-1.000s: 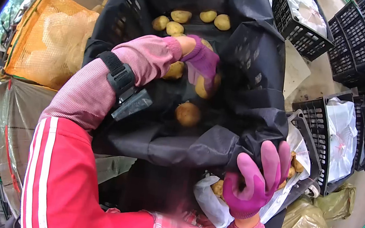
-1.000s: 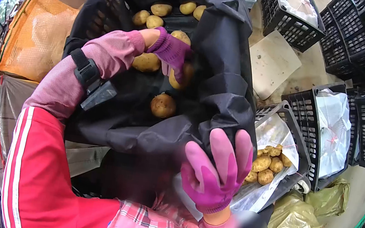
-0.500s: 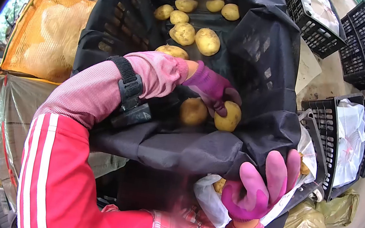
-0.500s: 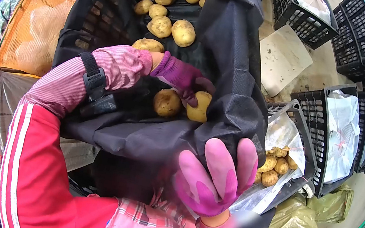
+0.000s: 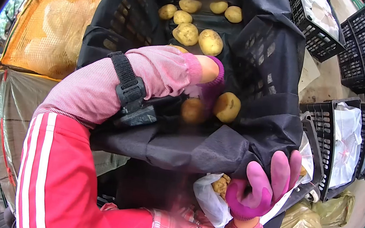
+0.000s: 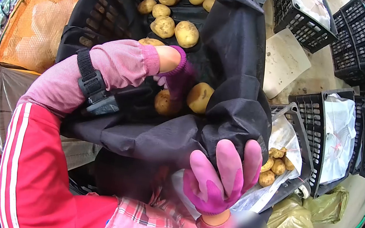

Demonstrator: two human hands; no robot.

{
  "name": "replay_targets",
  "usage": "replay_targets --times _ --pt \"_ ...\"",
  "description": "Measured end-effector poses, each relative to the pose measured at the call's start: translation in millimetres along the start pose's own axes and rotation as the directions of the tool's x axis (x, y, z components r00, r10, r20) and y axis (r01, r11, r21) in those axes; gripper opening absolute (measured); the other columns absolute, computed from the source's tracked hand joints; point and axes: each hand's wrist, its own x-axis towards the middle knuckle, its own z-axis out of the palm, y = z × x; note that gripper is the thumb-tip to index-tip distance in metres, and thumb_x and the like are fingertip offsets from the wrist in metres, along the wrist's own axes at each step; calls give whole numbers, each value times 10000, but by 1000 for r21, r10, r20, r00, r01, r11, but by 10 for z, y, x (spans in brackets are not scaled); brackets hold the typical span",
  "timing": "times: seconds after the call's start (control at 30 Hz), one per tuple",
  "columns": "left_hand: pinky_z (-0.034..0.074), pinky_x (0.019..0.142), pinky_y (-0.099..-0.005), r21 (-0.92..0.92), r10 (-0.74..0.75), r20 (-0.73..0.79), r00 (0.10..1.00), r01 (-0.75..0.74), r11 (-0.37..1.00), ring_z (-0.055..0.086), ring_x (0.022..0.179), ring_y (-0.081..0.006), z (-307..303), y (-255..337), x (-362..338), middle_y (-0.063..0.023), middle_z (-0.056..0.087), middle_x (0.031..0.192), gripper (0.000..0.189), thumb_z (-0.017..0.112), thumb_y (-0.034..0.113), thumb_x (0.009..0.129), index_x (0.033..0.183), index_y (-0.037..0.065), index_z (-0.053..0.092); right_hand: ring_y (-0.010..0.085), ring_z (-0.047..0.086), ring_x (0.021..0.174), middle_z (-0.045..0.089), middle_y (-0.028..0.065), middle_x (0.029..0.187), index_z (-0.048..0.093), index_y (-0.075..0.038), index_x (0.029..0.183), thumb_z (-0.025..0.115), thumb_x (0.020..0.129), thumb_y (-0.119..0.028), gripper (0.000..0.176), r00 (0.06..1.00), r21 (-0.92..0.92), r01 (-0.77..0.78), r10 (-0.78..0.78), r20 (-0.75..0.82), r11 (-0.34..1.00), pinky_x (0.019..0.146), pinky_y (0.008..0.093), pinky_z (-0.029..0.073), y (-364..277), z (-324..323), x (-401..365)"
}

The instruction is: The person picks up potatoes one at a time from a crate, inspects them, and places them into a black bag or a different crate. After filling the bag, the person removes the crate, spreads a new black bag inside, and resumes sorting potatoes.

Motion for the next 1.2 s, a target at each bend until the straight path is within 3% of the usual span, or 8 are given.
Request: replay_targets --times 0.13,0.3,0.53,0.63,0.77,0.9,1.07,1.2 --pt "506 565 -292 -25 115 63 991 -114 993 616 634 -145 36 -80 72 -45 600 703 339 756 334 829 773 35 605 486 419 1313 534 151 1347 567 -151 1108 543 715 -8 419 1000 19 5 -6 8 1000 1081 603 321 10 -6 0" --pt "510 600 -290 -241 406 -178 897 -439 865 628 668 -160 112 -273 184 -58 634 778 304 754 253 828 976 18 629 483 411 1321 521 150 1366 565 -153 1115 548 708 -6 433 1000 15 9 -10 4 1000 1085 600 320 9 5 -10" --pt "539 764 -347 -287 -235 -212 948 170 943 689 865 -253 -397 -441 -429 -114 717 981 457 766 316 771 1110 25 670 480 417 1317 525 153 1359 567 -145 1118 550 708 -4 434 1000 13 9 -9 9 1000 1084 589 328 16 -7 -13" --pt "528 828 -348 213 -242 -354 904 330 920 681 944 -254 -374 -678 -405 -117 718 1014 561 796 441 699 1075 34 707 479 429 1307 533 157 1350 574 -139 1110 555 704 -6 427 1000 11 22 -22 -2 1000 1079 587 332 28 0 -7" --pt "530 831 -385 243 -186 -482 856 335 910 671 998 -290 -102 -1158 213 -115 715 1046 498 856 376 611 1012 99 753 474 442 1296 542 160 1337 590 -131 1097 567 686 1 432 1000 21 18 -18 -14 1000 1074 581 337 24 7 4" --pt "520 888 -414 -369 -530 -712 460 397 840 638 1095 -335 129 -1505 1015 -130 658 1212 647 861 313 612 1205 142 667 452 440 1305 549 147 1329 607 -122 1102 586 658 40 473 998 55 37 -34 -54 998 1079 553 341 39 33 11" --pt "522 869 -454 81 -200 -505 840 277 958 615 1118 -355 8 -1082 104 -189 646 1167 884 870 338 590 1354 88 502 381 500 1271 613 79 1285 705 -162 1078 689 745 -61 349 988 71 23 -12 -156 997 1024 481 404 46 74 56" --pt "576 722 -364 -549 -293 -128 948 179 817 672 899 -254 45 -860 -564 -120 678 1009 519 732 429 775 1144 78 634 355 508 1262 622 77 1277 706 -143 1089 659 786 -71 315 982 70 42 -28 -188 997 989 461 438 60 101 76"
